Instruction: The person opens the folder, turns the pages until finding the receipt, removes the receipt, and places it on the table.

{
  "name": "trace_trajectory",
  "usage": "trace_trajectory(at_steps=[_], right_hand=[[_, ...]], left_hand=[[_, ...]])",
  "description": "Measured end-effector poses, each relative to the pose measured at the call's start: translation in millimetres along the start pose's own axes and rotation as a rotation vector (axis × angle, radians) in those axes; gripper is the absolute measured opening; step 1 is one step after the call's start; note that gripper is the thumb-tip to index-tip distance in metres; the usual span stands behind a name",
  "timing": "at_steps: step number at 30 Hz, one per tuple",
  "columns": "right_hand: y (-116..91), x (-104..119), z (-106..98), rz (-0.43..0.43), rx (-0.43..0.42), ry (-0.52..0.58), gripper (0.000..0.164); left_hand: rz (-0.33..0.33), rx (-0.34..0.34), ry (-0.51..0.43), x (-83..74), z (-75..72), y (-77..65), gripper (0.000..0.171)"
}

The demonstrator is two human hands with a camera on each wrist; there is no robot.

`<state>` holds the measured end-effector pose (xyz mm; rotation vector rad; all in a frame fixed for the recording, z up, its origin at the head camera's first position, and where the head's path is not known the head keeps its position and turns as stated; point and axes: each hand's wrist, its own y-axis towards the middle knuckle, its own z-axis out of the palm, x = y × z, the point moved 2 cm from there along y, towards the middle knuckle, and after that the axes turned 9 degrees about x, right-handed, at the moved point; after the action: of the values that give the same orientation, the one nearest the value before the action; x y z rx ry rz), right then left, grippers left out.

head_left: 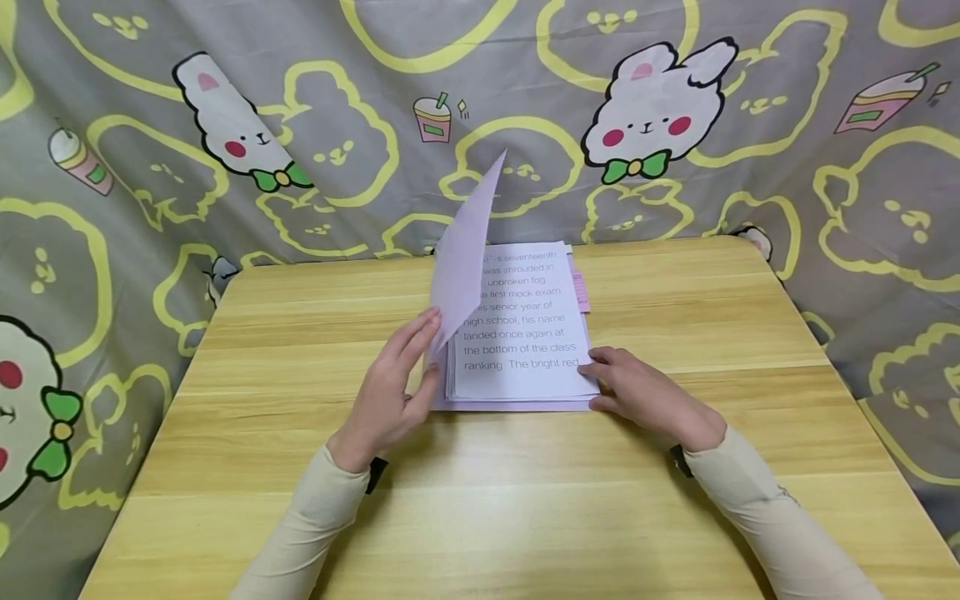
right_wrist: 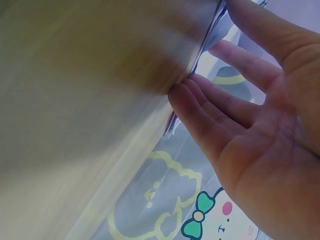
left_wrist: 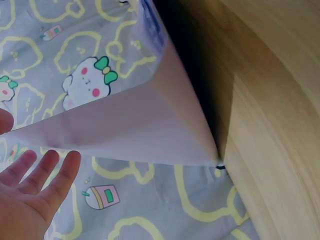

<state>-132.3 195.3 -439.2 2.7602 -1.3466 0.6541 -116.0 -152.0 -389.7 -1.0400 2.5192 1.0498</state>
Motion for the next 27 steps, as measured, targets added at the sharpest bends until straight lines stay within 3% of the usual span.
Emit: trace_trajectory(at_steps=[11,21,27], right_hand=[[-0.6,0.5,0.5,0.003,0.001,0.004,0.050],[0.6,-0.7,1.6,0.012,0.002,0.010,0.050],[0.5,-0.5,1.1,0.000,0.002,0.007,0.049]], left_hand=[[0.062,-0.076,-0.051,5.9,-14.3,0.5,0.066],[0.149,-0.208,-0.157,10.5,-30.2,-0.1,0.071],[0.181,-0.243,-0.174,14.8,-36.2,-0.8,0.069]])
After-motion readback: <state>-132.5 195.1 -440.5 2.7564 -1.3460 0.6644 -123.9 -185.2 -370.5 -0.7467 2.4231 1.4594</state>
